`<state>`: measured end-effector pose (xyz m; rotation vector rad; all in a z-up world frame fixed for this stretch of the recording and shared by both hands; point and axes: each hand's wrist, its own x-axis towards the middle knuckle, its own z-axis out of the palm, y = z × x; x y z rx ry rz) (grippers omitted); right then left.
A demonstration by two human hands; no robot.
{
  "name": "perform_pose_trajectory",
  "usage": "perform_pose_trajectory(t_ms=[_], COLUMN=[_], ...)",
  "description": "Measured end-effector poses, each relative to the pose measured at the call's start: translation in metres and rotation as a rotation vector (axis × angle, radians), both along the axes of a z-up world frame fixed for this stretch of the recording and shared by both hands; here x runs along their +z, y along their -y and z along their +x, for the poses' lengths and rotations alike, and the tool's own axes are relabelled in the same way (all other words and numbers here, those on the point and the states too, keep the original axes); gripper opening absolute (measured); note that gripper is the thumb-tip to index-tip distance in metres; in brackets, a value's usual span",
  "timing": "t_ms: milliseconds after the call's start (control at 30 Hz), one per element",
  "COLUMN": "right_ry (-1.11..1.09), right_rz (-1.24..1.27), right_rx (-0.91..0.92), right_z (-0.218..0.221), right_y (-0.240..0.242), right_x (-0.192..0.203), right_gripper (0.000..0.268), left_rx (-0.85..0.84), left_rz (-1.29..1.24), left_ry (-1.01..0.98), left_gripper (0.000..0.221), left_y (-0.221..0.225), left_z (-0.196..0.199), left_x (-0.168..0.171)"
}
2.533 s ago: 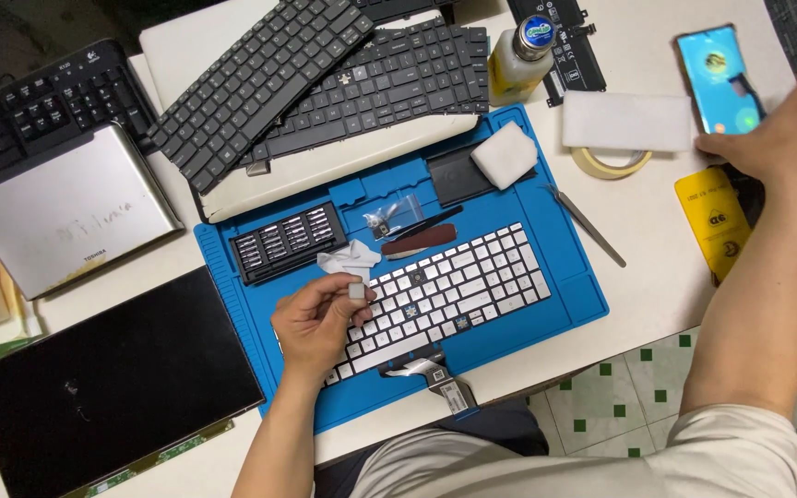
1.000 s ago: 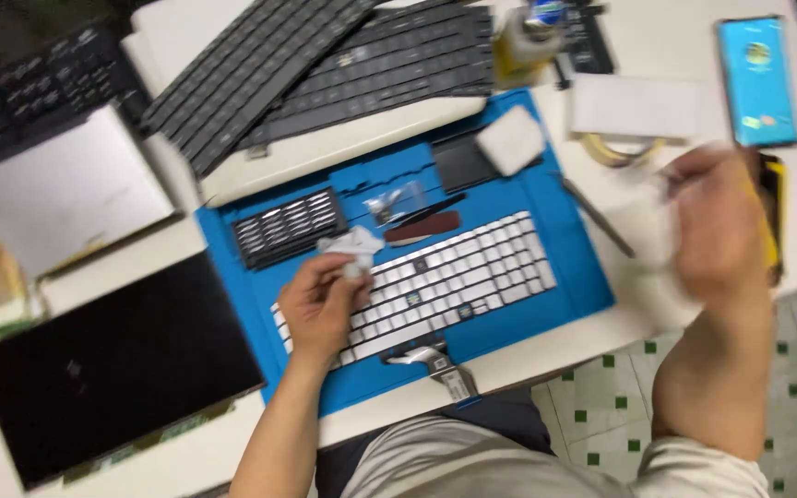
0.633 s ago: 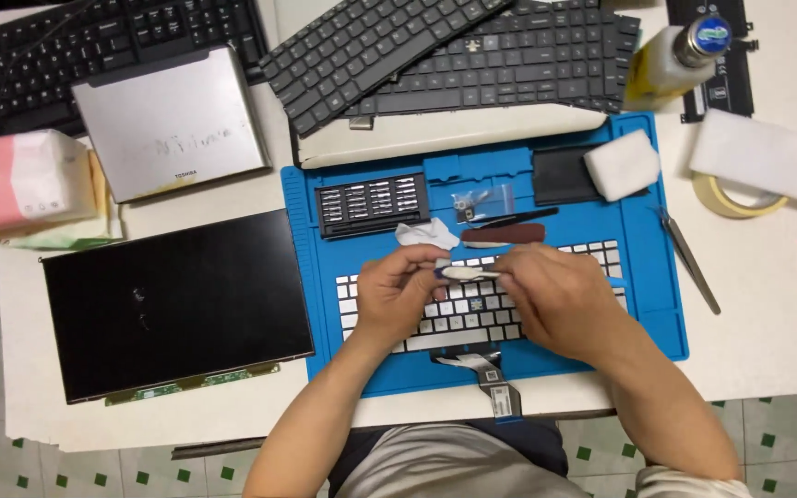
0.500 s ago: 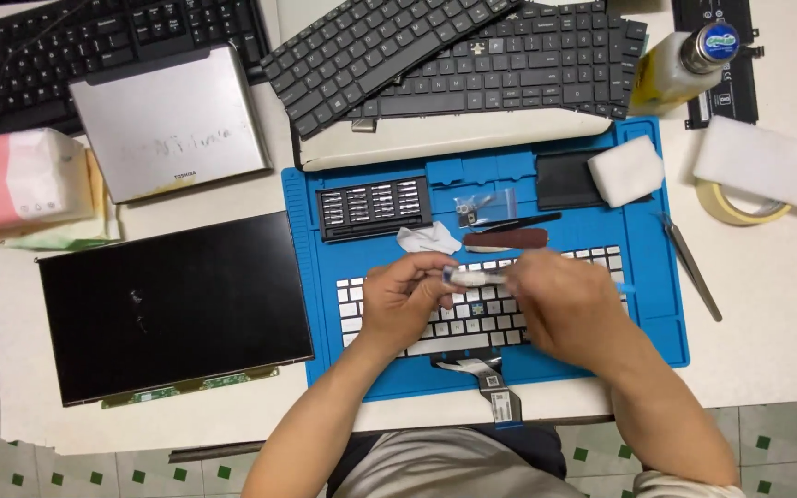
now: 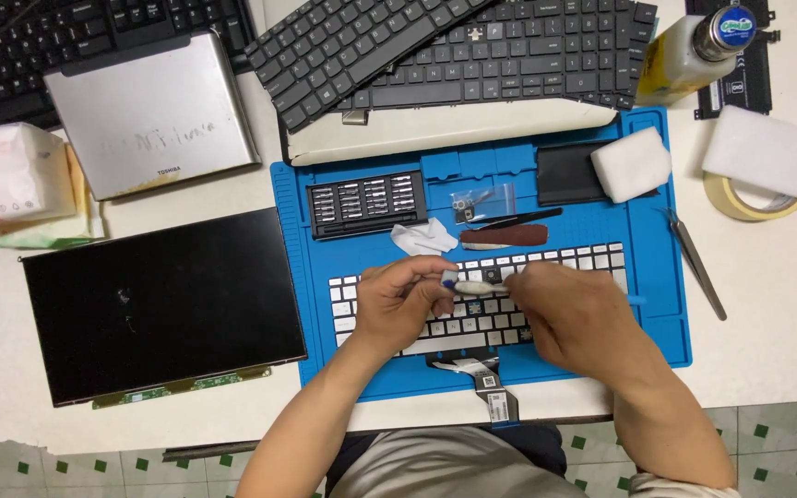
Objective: Cleaning individual laptop keyboard keys using a small brush and a cloth on a repair mat.
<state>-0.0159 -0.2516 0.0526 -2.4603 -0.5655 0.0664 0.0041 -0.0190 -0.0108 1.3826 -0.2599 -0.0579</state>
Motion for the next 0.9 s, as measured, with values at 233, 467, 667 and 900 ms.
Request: perform_pose_trajectory(t_ms=[233,467,667,900], right_ry=[0.001,0.105,0.116,0.204], right_rz=[0.000,-0.008,-0.031,-0.046], right_rx=[-0.016,-0.049,-0.047,-0.064], right_z=[0.001,0.000,-0.004,-0.004], right_y=[0.002,0.001,-0.003,-0.002], right_x=[0.001,-0.005,-0.007,-0.011], right_gripper=[0.026,0.028,0.029,0.030], left_rx=[0.001,-0.008,-0.008,-0.015], left_rz=[0.000,-0.029,-0.016,-0.034], left_ry=[0.037,0.031,0.050,0.055], left_gripper=[0.010,0.010,0.011,0.012], left_y=[0.000,-0.001,0.001,0.003], left_z=[0.001,-0.001,-0.003,-0.003], left_x=[0.005,0.004,-0.003,-0.008])
